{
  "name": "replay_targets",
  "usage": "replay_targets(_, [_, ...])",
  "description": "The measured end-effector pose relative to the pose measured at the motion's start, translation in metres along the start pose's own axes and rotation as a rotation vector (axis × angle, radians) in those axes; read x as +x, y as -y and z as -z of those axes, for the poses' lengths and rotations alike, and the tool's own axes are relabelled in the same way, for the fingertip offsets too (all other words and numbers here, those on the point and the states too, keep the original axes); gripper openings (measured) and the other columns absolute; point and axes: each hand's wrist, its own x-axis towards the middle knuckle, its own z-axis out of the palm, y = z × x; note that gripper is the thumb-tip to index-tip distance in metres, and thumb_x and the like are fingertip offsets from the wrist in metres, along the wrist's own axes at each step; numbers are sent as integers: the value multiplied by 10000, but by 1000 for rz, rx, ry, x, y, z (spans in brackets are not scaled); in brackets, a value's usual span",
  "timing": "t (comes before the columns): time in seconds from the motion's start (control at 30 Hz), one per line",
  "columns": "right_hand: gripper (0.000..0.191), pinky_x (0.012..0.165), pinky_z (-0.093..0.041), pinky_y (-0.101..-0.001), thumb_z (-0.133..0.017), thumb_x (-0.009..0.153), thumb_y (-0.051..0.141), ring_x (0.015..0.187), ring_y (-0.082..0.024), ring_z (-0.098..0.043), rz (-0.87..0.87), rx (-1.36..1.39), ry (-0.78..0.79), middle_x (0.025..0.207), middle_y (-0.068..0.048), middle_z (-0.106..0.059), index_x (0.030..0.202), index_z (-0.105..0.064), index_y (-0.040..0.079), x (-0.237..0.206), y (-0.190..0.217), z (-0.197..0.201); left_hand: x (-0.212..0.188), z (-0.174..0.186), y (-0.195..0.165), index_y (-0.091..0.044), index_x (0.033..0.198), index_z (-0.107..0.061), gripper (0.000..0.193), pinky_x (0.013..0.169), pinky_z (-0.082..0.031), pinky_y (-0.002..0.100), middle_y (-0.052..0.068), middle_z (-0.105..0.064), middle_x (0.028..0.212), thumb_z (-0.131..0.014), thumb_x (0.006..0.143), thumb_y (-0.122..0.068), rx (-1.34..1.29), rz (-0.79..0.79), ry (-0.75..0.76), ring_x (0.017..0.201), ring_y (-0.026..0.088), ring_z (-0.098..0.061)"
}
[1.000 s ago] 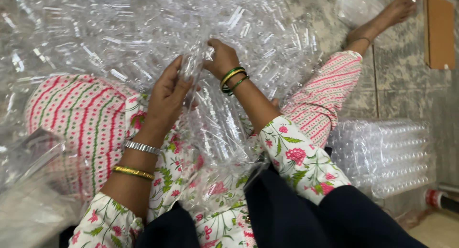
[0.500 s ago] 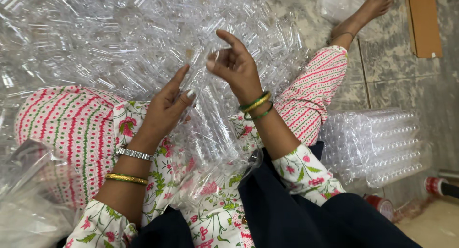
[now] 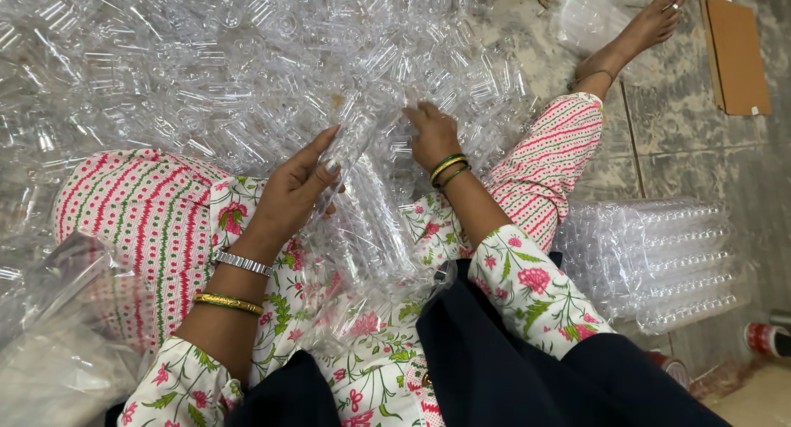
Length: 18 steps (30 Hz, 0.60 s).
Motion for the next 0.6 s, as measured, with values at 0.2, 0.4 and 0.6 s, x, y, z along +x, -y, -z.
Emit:
replay_targets(0.2, [373,868,-574,-425,-801,800,70,952,-281,-693,-368,692,-44,1056,-126,-699,1148,-667,61,19,4,12,-1,0,-2,-195,1552,-444,565,547,-547,243,7,-593,1446,-582,1005,-227,-5,78,-10,822,68,-621])
replay_targets(0.4, [295,858,-626,-387,-726,952,160,948,-179,-731,-553,1520,251,1054,-77,-726,1204,-617,50,15,60,59,2,-1,5,-203,1525,-481,541,557,-552,249,-3,-572,1493,-605,999,-236,44,75,19,802,63,-620])
replay_targets(0.6, [519,987,-552,-463,-740,754,-4,1109,-262,-672,-199,901,311,1137,-95,-698,1261,-638,35,5,61,52,-5,2,4,-192,1534,-474,555,575,-547,235,-64,-634,1366,-610,998,-242,9,41,32,822,53,-623])
